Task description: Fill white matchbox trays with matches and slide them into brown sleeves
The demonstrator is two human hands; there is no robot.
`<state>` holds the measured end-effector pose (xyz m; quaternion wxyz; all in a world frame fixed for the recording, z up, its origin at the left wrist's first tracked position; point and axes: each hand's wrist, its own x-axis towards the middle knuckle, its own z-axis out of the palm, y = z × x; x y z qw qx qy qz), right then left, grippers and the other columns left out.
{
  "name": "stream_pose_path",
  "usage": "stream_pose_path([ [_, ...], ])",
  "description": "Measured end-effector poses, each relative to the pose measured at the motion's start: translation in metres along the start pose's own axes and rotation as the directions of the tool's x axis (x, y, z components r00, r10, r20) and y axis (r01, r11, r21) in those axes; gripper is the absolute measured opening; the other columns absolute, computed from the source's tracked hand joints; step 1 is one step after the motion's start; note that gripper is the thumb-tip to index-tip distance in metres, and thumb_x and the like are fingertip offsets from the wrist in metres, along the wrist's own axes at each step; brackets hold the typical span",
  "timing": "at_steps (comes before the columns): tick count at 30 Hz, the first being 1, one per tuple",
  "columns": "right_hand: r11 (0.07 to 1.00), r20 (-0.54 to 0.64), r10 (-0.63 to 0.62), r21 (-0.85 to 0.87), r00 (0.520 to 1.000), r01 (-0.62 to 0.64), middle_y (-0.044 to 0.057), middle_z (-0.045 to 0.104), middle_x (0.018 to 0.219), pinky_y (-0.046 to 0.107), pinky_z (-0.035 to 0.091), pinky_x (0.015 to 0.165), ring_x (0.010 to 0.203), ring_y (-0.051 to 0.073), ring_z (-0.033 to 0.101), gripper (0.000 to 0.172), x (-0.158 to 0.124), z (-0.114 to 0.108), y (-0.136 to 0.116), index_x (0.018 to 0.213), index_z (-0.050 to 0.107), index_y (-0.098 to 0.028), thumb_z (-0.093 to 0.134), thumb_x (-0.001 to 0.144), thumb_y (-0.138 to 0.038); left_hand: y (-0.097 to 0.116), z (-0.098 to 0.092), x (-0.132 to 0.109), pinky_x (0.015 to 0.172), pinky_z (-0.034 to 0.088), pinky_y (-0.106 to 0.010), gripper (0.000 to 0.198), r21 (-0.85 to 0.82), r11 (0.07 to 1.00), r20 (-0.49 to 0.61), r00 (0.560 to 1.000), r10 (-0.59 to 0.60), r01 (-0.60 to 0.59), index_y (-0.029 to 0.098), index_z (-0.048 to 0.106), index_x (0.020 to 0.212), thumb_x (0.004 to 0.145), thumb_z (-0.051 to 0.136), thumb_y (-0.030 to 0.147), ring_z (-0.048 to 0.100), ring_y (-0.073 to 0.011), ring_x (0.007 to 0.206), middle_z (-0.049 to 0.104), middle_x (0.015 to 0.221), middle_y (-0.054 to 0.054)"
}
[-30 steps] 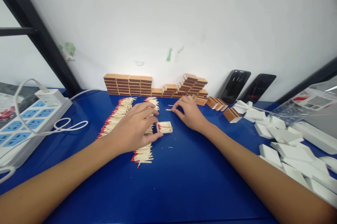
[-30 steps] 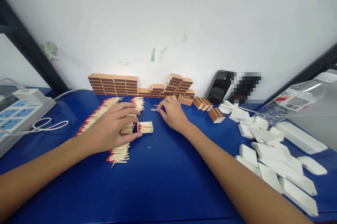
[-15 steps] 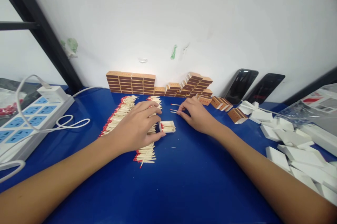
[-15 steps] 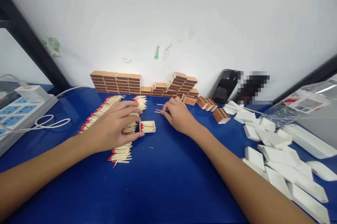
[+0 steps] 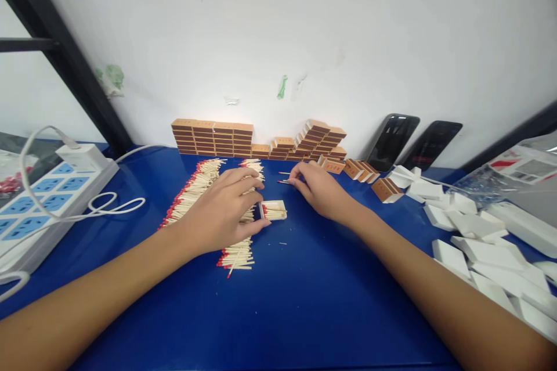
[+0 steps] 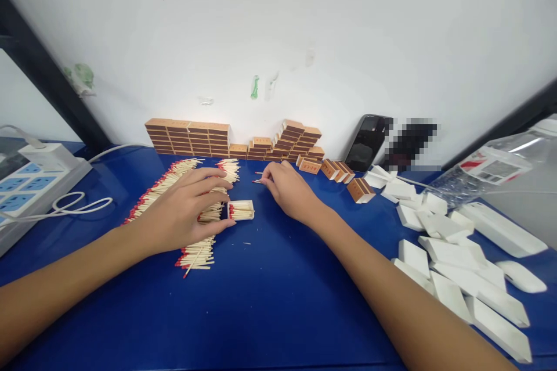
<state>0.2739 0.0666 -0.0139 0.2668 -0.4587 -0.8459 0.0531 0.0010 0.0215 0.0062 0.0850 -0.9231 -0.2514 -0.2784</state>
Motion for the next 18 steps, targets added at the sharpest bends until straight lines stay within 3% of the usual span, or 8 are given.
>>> stream_pose_path([
  [2, 0.999, -0.029, 0.017, 0.031, 0.999, -0.017, 0.008, 0.067, 0.091, 0.039, 0.047, 0.081, 0.093, 0.026, 0.058, 0.010, 0.0004, -0.0022, 0.0014, 0.106, 0.061, -0.020, 0.052, 0.103, -0.022, 0.0001, -0.0002, 0.0000, 0.110, 0.050, -0.052, 0.025, 0.000, 1.000, -0.004, 1.000, -0.001, 0.001, 0.016, 0.070, 0.099, 0.095, 0.073, 0.041, 0.060, -0.0326, 0.127, 0.073, 0.118, -0.012],
  [6, 0.996, -0.065, -0.015, 0.087, 0.998, 0.021, 0.011, 0.072, 0.105, 0.045, 0.048, 0.092, 0.103, 0.028, 0.062, 0.027, 0.0014, -0.0018, 0.0005, 0.123, 0.065, -0.021, 0.046, 0.104, -0.023, 0.0001, 0.0004, 0.0003, 0.111, 0.050, -0.052, 0.026, -0.007, 1.000, 0.001, 1.000, -0.010, 0.010, 0.016, 0.071, 0.099, 0.094, 0.073, 0.041, 0.059, -0.0328, 0.128, 0.072, 0.118, -0.012],
  [8, 0.990, -0.057, 0.019, 0.143, 0.998, -0.011, 0.010, 0.074, 0.104, 0.044, 0.049, 0.090, 0.098, 0.027, 0.064, 0.027, 0.0023, -0.0008, -0.0020, 0.115, 0.070, -0.021, 0.046, 0.104, -0.026, 0.0000, 0.0009, 0.0005, 0.111, 0.050, -0.052, 0.025, -0.013, 1.000, 0.010, 1.000, -0.015, 0.015, 0.016, 0.071, 0.099, 0.094, 0.073, 0.040, 0.059, -0.0329, 0.129, 0.072, 0.119, -0.012],
  [13, 0.882, -0.021, 0.264, 0.410, 0.964, -0.232, 0.007, 0.076, 0.086, 0.035, 0.046, 0.067, 0.073, 0.021, 0.064, 0.022, 0.0041, -0.0004, -0.0046, 0.100, 0.073, -0.018, 0.063, 0.096, -0.038, -0.0002, 0.0019, -0.0001, 0.111, 0.050, -0.051, 0.025, -0.015, 1.000, 0.001, 1.000, -0.005, 0.005, 0.015, 0.070, 0.099, 0.096, 0.071, 0.040, 0.059, -0.0326, 0.129, 0.072, 0.118, -0.013],
  [15, 0.875, -0.015, 0.283, 0.414, 0.959, -0.251, 0.006, 0.076, 0.084, 0.034, 0.044, 0.065, 0.072, 0.020, 0.062, 0.023, 0.0033, -0.0009, -0.0018, 0.094, 0.075, -0.019, 0.069, 0.092, -0.040, -0.0004, 0.0023, -0.0004, 0.111, 0.050, -0.051, 0.025, -0.015, 1.000, -0.002, 1.000, -0.004, 0.004, 0.015, 0.070, 0.098, 0.095, 0.072, 0.040, 0.059, -0.0327, 0.129, 0.072, 0.118, -0.012],
  [18, 0.931, -0.016, 0.236, 0.291, 0.972, -0.221, 0.004, 0.072, 0.079, 0.033, 0.040, 0.064, 0.070, 0.019, 0.057, 0.019, 0.0005, -0.0009, 0.0044, 0.088, 0.080, -0.021, 0.073, 0.090, -0.039, -0.0008, 0.0024, -0.0003, 0.111, 0.050, -0.052, 0.026, -0.011, 1.000, -0.004, 1.000, -0.007, 0.007, 0.015, 0.071, 0.098, 0.095, 0.072, 0.041, 0.059, -0.0329, 0.129, 0.072, 0.118, -0.012],
])
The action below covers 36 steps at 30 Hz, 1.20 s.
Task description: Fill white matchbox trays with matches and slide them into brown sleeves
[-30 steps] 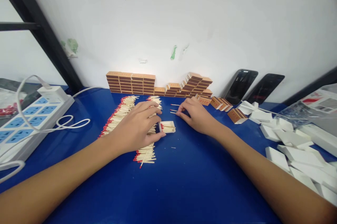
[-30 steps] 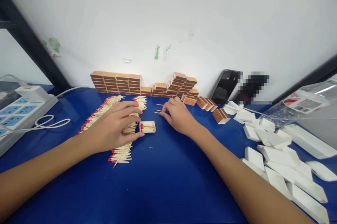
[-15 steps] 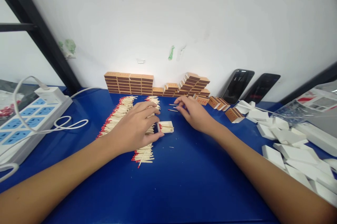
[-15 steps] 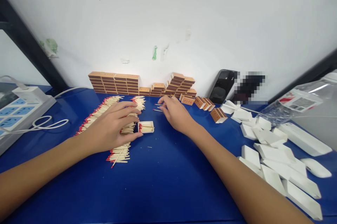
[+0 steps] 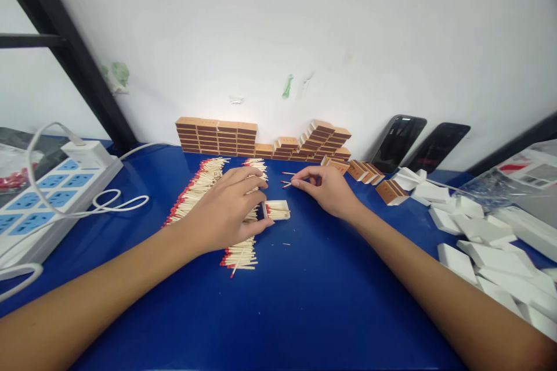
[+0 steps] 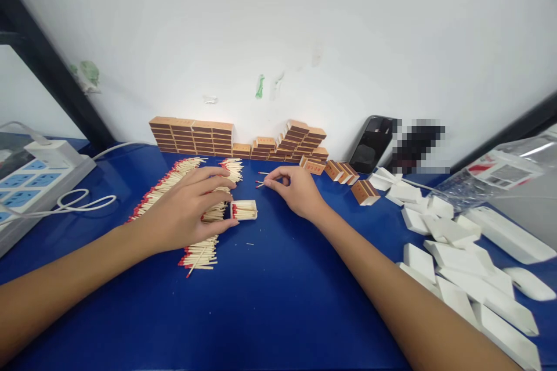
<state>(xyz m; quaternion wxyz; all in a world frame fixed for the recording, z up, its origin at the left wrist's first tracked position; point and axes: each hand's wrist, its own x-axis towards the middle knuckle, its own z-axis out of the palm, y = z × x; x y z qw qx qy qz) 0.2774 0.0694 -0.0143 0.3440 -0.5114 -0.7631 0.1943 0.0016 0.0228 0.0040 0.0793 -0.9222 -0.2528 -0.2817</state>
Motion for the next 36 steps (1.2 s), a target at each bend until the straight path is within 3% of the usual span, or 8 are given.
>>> stream_pose_path([
  [4, 0.988, 0.010, -0.073, -0.136, 0.997, 0.074, 0.005, 0.069, 0.088, 0.032, 0.042, 0.067, 0.075, 0.019, 0.055, 0.010, -0.001, 0.002, 0.007, 0.086, 0.080, -0.022, 0.078, 0.086, -0.032, 0.000, -0.001, 0.000, 0.111, 0.050, -0.051, 0.026, 0.003, 1.000, 0.002, 1.000, -0.003, 0.003, 0.016, 0.071, 0.099, 0.095, 0.072, 0.041, 0.058, -0.0330, 0.129, 0.073, 0.119, -0.012],
  [9, 0.971, -0.010, -0.132, -0.202, 0.991, 0.128, 0.006, 0.067, 0.096, 0.035, 0.047, 0.076, 0.083, 0.021, 0.058, 0.019, 0.004, 0.006, 0.009, 0.105, 0.074, -0.020, 0.078, 0.089, -0.030, 0.001, -0.001, 0.000, 0.112, 0.050, -0.052, 0.026, 0.002, 1.000, 0.003, 1.000, -0.006, 0.006, 0.015, 0.071, 0.098, 0.095, 0.072, 0.041, 0.059, -0.0332, 0.129, 0.072, 0.119, -0.012],
  [13, 0.957, 0.045, -0.132, -0.255, 0.990, 0.140, 0.007, 0.065, 0.092, 0.037, 0.046, 0.080, 0.088, 0.023, 0.058, 0.008, 0.008, 0.006, 0.011, 0.091, 0.074, -0.021, 0.071, 0.094, -0.027, 0.000, 0.000, 0.001, 0.112, 0.050, -0.052, 0.026, 0.000, 1.000, -0.001, 1.000, 0.000, 0.000, 0.015, 0.071, 0.097, 0.095, 0.072, 0.040, 0.059, -0.0329, 0.129, 0.073, 0.117, -0.012],
  [18, 0.955, 0.021, -0.121, -0.269, 0.992, 0.123, 0.008, 0.065, 0.093, 0.038, 0.046, 0.083, 0.092, 0.025, 0.058, 0.011, 0.013, 0.010, 0.015, 0.088, 0.071, -0.020, 0.067, 0.096, -0.026, 0.000, -0.001, 0.001, 0.111, 0.050, -0.052, 0.025, 0.001, 1.000, -0.002, 1.000, -0.001, 0.001, 0.016, 0.072, 0.097, 0.096, 0.071, 0.041, 0.059, -0.0328, 0.129, 0.073, 0.118, -0.012],
  [23, 0.952, -0.025, -0.122, -0.286, 0.992, 0.110, 0.009, 0.065, 0.099, 0.040, 0.045, 0.089, 0.095, 0.026, 0.057, 0.010, 0.019, 0.011, 0.020, 0.099, 0.069, -0.019, 0.070, 0.095, -0.029, 0.000, 0.000, 0.000, 0.110, 0.050, -0.052, 0.025, -0.010, 1.000, -0.010, 1.000, 0.005, -0.005, 0.016, 0.071, 0.097, 0.095, 0.072, 0.041, 0.060, -0.0324, 0.127, 0.073, 0.116, -0.012],
  [29, 0.952, 0.021, -0.096, -0.292, 0.995, 0.098, 0.009, 0.065, 0.091, 0.039, 0.044, 0.085, 0.092, 0.026, 0.056, 0.011, 0.019, 0.010, 0.019, 0.087, 0.070, -0.020, 0.065, 0.096, -0.024, -0.001, -0.001, 0.001, 0.111, 0.050, -0.052, 0.025, -0.011, 1.000, -0.001, 1.000, -0.006, 0.006, 0.016, 0.072, 0.099, 0.095, 0.072, 0.041, 0.059, -0.0328, 0.128, 0.073, 0.117, -0.012],
  [36, 0.958, 0.047, -0.130, -0.252, 0.990, 0.138, 0.007, 0.064, 0.092, 0.037, 0.044, 0.083, 0.092, 0.024, 0.057, 0.012, 0.010, 0.002, 0.001, 0.088, 0.067, -0.021, 0.064, 0.098, -0.025, -0.002, -0.003, 0.001, 0.109, 0.052, -0.054, 0.026, 0.003, 1.000, 0.004, 1.000, -0.017, 0.017, 0.016, 0.073, 0.099, 0.094, 0.073, 0.042, 0.060, -0.0345, 0.128, 0.073, 0.117, -0.013],
])
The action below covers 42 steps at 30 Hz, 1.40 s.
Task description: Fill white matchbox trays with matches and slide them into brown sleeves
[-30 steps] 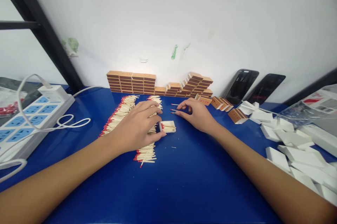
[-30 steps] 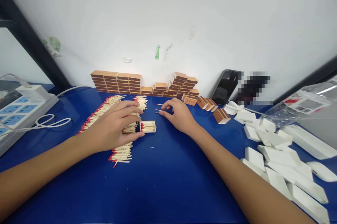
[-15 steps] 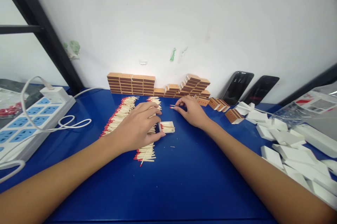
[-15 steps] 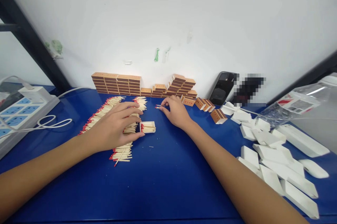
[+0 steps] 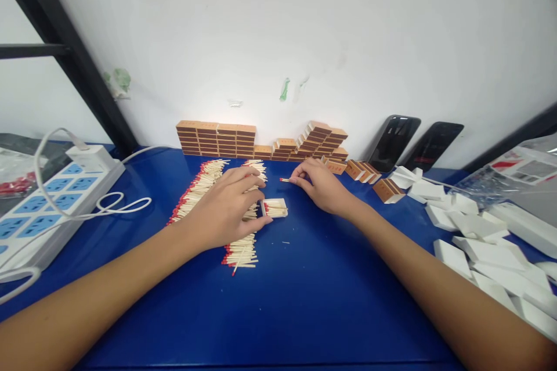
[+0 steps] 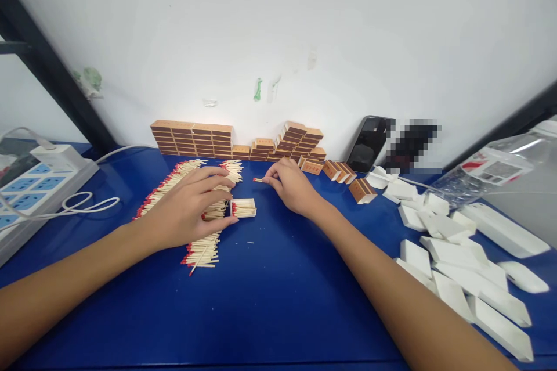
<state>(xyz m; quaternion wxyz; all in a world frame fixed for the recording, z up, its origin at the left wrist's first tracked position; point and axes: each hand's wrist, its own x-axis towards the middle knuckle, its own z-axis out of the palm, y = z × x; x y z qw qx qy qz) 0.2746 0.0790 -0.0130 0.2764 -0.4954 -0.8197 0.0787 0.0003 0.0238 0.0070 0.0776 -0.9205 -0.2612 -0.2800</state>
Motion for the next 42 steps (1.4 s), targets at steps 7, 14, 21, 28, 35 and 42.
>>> stream_pose_path([
  [7, 0.988, 0.049, -0.112, 0.114, 0.992, 0.106, 0.005, 0.064, 0.095, 0.035, 0.045, 0.082, 0.094, 0.023, 0.056, 0.011, -0.023, -0.007, -0.028, 0.093, 0.066, -0.023, 0.061, 0.102, -0.028, -0.001, 0.002, 0.000, 0.110, 0.052, -0.052, 0.026, 0.006, 1.000, -0.014, 1.000, 0.000, 0.000, 0.016, 0.072, 0.098, 0.095, 0.072, 0.042, 0.061, -0.0335, 0.126, 0.074, 0.116, -0.012],
  [14, 0.995, 0.053, -0.060, 0.083, 0.997, 0.056, 0.006, 0.064, 0.092, 0.037, 0.046, 0.081, 0.090, 0.023, 0.058, 0.012, -0.022, -0.010, -0.016, 0.089, 0.067, -0.022, 0.064, 0.099, -0.029, 0.000, 0.000, 0.000, 0.111, 0.051, -0.053, 0.024, -0.017, 1.000, -0.001, 1.000, 0.007, -0.007, 0.017, 0.072, 0.097, 0.094, 0.072, 0.041, 0.060, -0.0331, 0.127, 0.074, 0.115, -0.012],
  [21, 0.990, 0.244, -0.066, 0.139, 0.968, 0.032, 0.005, 0.062, 0.093, 0.033, 0.047, 0.079, 0.089, 0.020, 0.058, 0.012, -0.026, -0.012, -0.026, 0.089, 0.070, -0.022, 0.064, 0.098, -0.028, 0.008, -0.004, 0.001, 0.112, 0.050, -0.051, 0.020, -0.102, 0.994, 0.007, 1.000, 0.030, -0.029, 0.019, 0.072, 0.096, 0.090, 0.074, 0.038, 0.060, -0.0322, 0.129, 0.074, 0.119, -0.010],
  [28, 0.984, 0.317, -0.104, 0.170, 0.943, 0.052, 0.004, 0.062, 0.094, 0.033, 0.047, 0.079, 0.090, 0.020, 0.057, 0.012, -0.031, -0.014, -0.026, 0.092, 0.068, -0.023, 0.064, 0.100, -0.031, 0.008, -0.004, -0.001, 0.113, 0.050, -0.050, 0.023, -0.094, 0.995, 0.037, 0.999, 0.027, -0.023, 0.018, 0.072, 0.095, 0.091, 0.073, 0.040, 0.061, -0.0318, 0.129, 0.074, 0.119, -0.010],
  [35, 0.999, 0.108, -0.005, 0.042, 0.994, 0.001, 0.006, 0.062, 0.090, 0.036, 0.045, 0.081, 0.089, 0.023, 0.056, 0.013, -0.022, -0.002, -0.017, 0.087, 0.067, -0.022, 0.064, 0.099, -0.027, 0.008, -0.004, 0.000, 0.112, 0.051, -0.050, 0.021, -0.093, 0.995, 0.033, 0.999, 0.036, -0.033, 0.018, 0.072, 0.097, 0.092, 0.072, 0.039, 0.062, -0.0316, 0.128, 0.075, 0.119, -0.011],
  [42, 0.998, 0.002, 0.052, -0.020, 0.999, -0.052, 0.006, 0.064, 0.091, 0.037, 0.045, 0.077, 0.087, 0.024, 0.056, 0.014, -0.015, 0.008, -0.008, 0.090, 0.066, -0.022, 0.070, 0.095, -0.035, 0.009, -0.004, 0.001, 0.112, 0.051, -0.051, 0.020, -0.083, 0.996, 0.029, 0.999, 0.035, -0.032, 0.018, 0.072, 0.095, 0.092, 0.072, 0.038, 0.062, -0.0323, 0.128, 0.075, 0.118, -0.011],
])
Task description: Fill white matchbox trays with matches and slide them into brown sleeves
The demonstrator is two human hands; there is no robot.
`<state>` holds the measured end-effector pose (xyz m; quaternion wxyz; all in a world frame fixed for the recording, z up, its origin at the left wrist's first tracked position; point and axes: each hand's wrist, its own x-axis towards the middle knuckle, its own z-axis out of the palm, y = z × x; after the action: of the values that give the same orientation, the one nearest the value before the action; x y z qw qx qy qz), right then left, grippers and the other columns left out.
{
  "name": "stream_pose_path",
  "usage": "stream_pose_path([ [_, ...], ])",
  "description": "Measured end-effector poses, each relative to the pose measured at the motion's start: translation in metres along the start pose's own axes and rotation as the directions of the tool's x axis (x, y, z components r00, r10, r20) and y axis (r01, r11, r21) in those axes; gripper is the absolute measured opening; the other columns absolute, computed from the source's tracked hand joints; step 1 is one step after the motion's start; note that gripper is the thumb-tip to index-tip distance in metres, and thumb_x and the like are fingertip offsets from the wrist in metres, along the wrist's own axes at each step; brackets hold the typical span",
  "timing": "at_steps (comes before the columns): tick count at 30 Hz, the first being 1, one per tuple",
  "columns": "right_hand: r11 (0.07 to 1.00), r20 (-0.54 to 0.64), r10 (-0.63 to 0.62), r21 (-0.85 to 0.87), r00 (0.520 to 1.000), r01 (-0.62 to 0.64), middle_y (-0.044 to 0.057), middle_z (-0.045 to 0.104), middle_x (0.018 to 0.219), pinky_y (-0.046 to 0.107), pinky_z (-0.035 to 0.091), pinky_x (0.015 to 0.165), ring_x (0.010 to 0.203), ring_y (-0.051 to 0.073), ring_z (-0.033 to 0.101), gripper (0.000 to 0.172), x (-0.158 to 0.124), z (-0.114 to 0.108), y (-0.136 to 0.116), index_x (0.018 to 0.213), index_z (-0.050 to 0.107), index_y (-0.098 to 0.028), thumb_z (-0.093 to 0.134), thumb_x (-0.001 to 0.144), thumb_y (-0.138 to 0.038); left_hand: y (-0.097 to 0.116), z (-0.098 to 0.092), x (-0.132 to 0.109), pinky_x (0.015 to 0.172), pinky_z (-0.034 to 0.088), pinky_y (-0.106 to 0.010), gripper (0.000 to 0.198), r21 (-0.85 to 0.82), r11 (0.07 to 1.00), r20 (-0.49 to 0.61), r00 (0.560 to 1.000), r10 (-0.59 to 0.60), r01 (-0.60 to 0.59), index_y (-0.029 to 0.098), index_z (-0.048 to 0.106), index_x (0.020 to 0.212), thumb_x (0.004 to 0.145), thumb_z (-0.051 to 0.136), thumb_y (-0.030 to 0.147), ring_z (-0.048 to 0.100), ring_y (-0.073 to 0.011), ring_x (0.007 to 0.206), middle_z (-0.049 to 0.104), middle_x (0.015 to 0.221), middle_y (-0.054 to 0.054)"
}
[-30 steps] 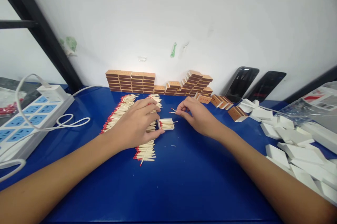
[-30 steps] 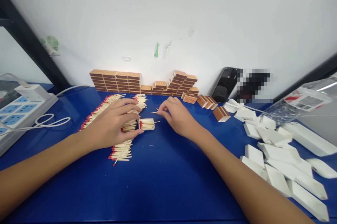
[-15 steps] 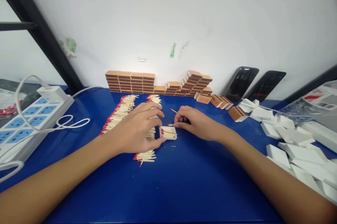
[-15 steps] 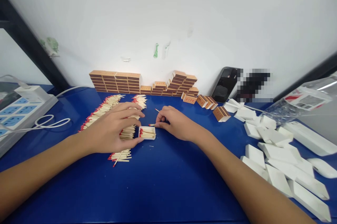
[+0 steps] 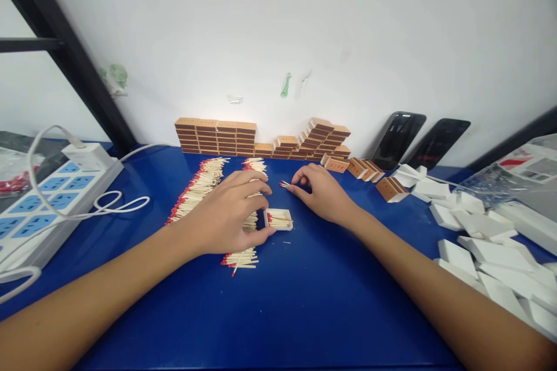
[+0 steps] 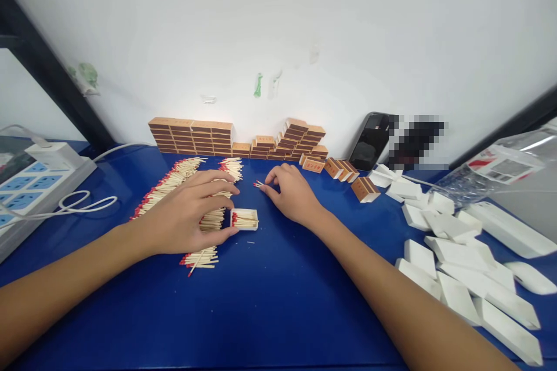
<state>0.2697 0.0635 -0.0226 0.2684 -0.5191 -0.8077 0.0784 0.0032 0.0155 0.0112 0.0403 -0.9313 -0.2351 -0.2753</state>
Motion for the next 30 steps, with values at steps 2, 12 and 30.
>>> stream_pose_path([
  [2, 1.000, 0.000, 0.011, -0.011, 1.000, -0.011, 0.007, 0.064, 0.091, 0.037, 0.044, 0.077, 0.086, 0.024, 0.056, 0.013, 0.000, 0.001, 0.002, 0.091, 0.067, -0.022, 0.069, 0.095, -0.034, 0.000, 0.000, 0.000, 0.111, 0.051, -0.051, 0.020, -0.003, 1.000, 0.001, 1.000, -0.002, 0.002, 0.018, 0.072, 0.096, 0.092, 0.072, 0.038, 0.062, -0.0320, 0.127, 0.075, 0.118, -0.011],
  [12, 0.998, 0.077, -0.032, 0.064, 0.997, 0.027, 0.006, 0.064, 0.089, 0.035, 0.044, 0.078, 0.089, 0.023, 0.056, 0.014, -0.002, -0.012, -0.013, 0.088, 0.067, -0.022, 0.063, 0.100, -0.028, -0.006, 0.003, -0.001, 0.110, 0.051, -0.053, 0.025, 0.024, 0.999, -0.017, 1.000, -0.024, 0.024, 0.017, 0.072, 0.095, 0.093, 0.072, 0.042, 0.061, -0.0327, 0.126, 0.074, 0.116, -0.012],
  [30, 0.972, 0.237, -0.193, 0.178, 0.952, 0.152, 0.004, 0.062, 0.095, 0.033, 0.047, 0.077, 0.087, 0.019, 0.059, 0.008, -0.023, -0.026, -0.043, 0.093, 0.068, -0.022, 0.067, 0.099, -0.028, -0.007, 0.004, 0.000, 0.109, 0.051, -0.052, 0.024, 0.002, 0.996, 0.000, 0.996, -0.086, 0.086, 0.017, 0.073, 0.095, 0.091, 0.073, 0.041, 0.059, -0.0327, 0.126, 0.074, 0.113, -0.011],
])
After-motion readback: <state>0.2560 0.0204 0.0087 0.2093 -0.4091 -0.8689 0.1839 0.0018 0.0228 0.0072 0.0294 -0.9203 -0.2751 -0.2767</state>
